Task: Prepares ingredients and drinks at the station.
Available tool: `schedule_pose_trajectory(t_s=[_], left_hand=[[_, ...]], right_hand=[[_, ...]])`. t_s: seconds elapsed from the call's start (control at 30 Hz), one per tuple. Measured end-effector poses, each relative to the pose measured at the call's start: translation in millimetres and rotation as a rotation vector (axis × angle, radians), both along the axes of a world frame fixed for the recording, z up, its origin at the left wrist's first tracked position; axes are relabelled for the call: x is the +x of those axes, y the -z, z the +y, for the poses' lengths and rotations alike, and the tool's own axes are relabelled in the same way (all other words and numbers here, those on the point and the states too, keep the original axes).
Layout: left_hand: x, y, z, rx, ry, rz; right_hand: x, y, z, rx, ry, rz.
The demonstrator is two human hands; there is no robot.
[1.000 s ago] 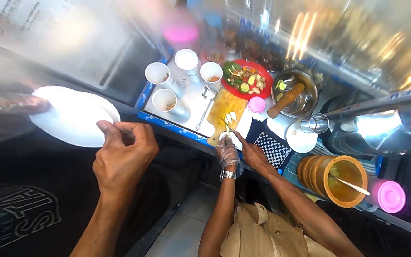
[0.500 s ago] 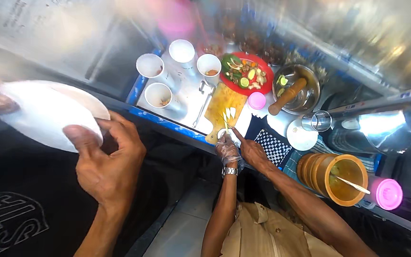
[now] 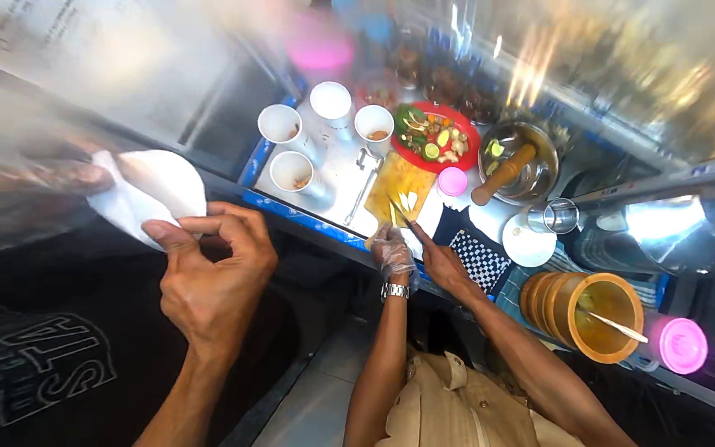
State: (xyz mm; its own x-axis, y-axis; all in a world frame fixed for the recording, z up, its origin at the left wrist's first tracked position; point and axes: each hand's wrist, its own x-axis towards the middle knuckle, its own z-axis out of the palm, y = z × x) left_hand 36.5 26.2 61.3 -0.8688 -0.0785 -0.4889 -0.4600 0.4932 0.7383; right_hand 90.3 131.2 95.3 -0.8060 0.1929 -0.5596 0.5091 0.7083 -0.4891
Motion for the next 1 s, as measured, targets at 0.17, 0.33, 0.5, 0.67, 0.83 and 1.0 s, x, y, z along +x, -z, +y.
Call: schedule_pose_trajectory(t_s=[0.17,0.33,0.5,0.67,0.83,1.0], left_hand=[[3.2,6.2,4.4,0.043,-0.094,-0.068],[17.3,10.2,3.9,-0.025,-0.104,-0.066],[15.0,10.8,10.7,-0.038,-0.097,-0.041],[14.3,10.7,13.3,-0.039,-0.117,-0.043],[15.3,11.0,13.6,-0.098,-0.085,-0.046],[13.6,11.6,15.6,-0.144,-0.079,-0.045]], right_hand=[[-2.3,-1.2,0.2,0.077,-0.086,-0.109],[-2.2,0.3,0.8,0.111,-0.097,-0.128],[-1.4,-2.4,2.1,0.111,-0.103,-0.122],[0.0,-1.9,5.7,0.115,-0.130,-0.126],[-5.6,-0.6,1.3,0.133,-0.149,-0.174],[-6.1,12.1,-7.0,0.144,-0.119,-0.169]])
